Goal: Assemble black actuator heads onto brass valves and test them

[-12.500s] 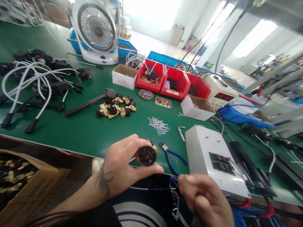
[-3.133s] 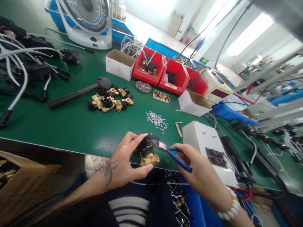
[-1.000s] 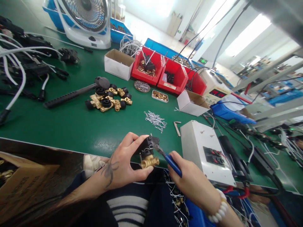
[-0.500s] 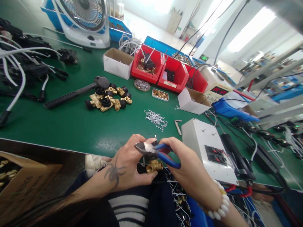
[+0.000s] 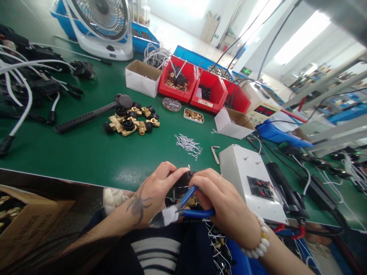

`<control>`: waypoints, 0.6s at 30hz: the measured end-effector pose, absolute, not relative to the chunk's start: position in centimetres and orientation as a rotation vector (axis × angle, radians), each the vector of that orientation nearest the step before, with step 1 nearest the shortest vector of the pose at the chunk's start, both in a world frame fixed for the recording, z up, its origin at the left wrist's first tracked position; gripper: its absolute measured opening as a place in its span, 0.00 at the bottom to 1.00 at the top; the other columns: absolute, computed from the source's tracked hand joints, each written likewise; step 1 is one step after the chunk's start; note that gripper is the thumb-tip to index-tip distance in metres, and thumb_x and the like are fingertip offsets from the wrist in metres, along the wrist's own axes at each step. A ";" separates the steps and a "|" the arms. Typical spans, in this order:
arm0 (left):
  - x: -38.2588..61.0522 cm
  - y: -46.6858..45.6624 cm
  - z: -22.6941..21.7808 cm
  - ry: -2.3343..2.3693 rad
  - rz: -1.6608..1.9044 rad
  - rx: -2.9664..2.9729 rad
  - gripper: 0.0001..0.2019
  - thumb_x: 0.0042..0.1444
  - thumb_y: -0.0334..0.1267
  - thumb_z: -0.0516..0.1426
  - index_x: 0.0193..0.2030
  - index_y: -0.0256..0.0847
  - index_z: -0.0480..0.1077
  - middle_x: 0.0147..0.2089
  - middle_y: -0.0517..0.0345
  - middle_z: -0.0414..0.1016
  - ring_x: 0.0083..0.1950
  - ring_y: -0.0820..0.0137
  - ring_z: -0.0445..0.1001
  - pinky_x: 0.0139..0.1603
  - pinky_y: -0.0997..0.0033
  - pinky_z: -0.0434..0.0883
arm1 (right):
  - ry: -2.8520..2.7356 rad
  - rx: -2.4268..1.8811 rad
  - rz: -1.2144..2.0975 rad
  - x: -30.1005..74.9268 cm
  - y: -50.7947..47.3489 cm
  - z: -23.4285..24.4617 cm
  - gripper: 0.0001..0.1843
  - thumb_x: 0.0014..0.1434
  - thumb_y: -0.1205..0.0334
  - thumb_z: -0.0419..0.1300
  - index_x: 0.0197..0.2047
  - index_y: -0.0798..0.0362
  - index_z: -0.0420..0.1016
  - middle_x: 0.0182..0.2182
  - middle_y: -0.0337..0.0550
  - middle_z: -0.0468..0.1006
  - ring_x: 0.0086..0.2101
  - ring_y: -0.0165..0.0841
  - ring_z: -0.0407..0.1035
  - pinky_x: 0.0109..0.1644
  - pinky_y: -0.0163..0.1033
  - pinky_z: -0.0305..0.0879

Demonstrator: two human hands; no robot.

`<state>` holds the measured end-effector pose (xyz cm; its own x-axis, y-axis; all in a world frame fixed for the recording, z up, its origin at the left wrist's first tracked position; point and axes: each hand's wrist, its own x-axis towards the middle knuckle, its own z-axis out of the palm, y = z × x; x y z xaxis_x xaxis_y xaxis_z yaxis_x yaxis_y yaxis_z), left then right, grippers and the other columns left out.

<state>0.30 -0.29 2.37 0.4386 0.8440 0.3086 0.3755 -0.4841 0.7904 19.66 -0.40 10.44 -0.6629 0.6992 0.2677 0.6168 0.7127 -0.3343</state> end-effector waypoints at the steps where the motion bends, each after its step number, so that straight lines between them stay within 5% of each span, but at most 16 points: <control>1: 0.3 -0.4 2.5 1.030 0.950 2.030 0.36 0.48 0.43 0.63 0.64 0.41 0.60 0.49 0.52 0.64 0.48 0.63 0.69 0.49 0.63 0.73 | -2.432 -1.119 0.319 20.0 -0.5 10.5 0.06 0.67 0.70 0.51 0.44 0.53 0.67 0.38 0.45 0.75 0.38 0.33 0.69 0.40 0.38 0.69; 6: 0.2 -0.7 3.2 1.091 0.991 1.946 0.33 0.49 0.40 0.62 0.63 0.42 0.62 0.50 0.53 0.66 0.48 0.64 0.70 0.52 0.62 0.73 | -1.660 -1.461 0.241 22.3 -1.1 9.9 0.10 0.63 0.64 0.59 0.48 0.48 0.67 0.30 0.35 0.69 0.30 0.29 0.67 0.34 0.34 0.66; 12: -0.1 -0.6 3.0 1.080 0.977 1.904 0.34 0.48 0.41 0.62 0.63 0.43 0.62 0.50 0.53 0.65 0.49 0.63 0.70 0.53 0.61 0.73 | -2.189 -1.608 0.530 23.9 -2.1 9.1 0.06 0.57 0.66 0.58 0.40 0.51 0.71 0.27 0.39 0.73 0.26 0.31 0.69 0.29 0.36 0.66; 18: -0.3 -0.6 2.7 1.062 0.978 1.893 0.35 0.48 0.41 0.63 0.64 0.45 0.61 0.50 0.54 0.65 0.48 0.63 0.70 0.52 0.60 0.73 | -1.591 -1.453 0.135 23.9 -2.5 9.2 0.06 0.60 0.65 0.59 0.41 0.48 0.67 0.33 0.39 0.70 0.32 0.32 0.69 0.36 0.38 0.67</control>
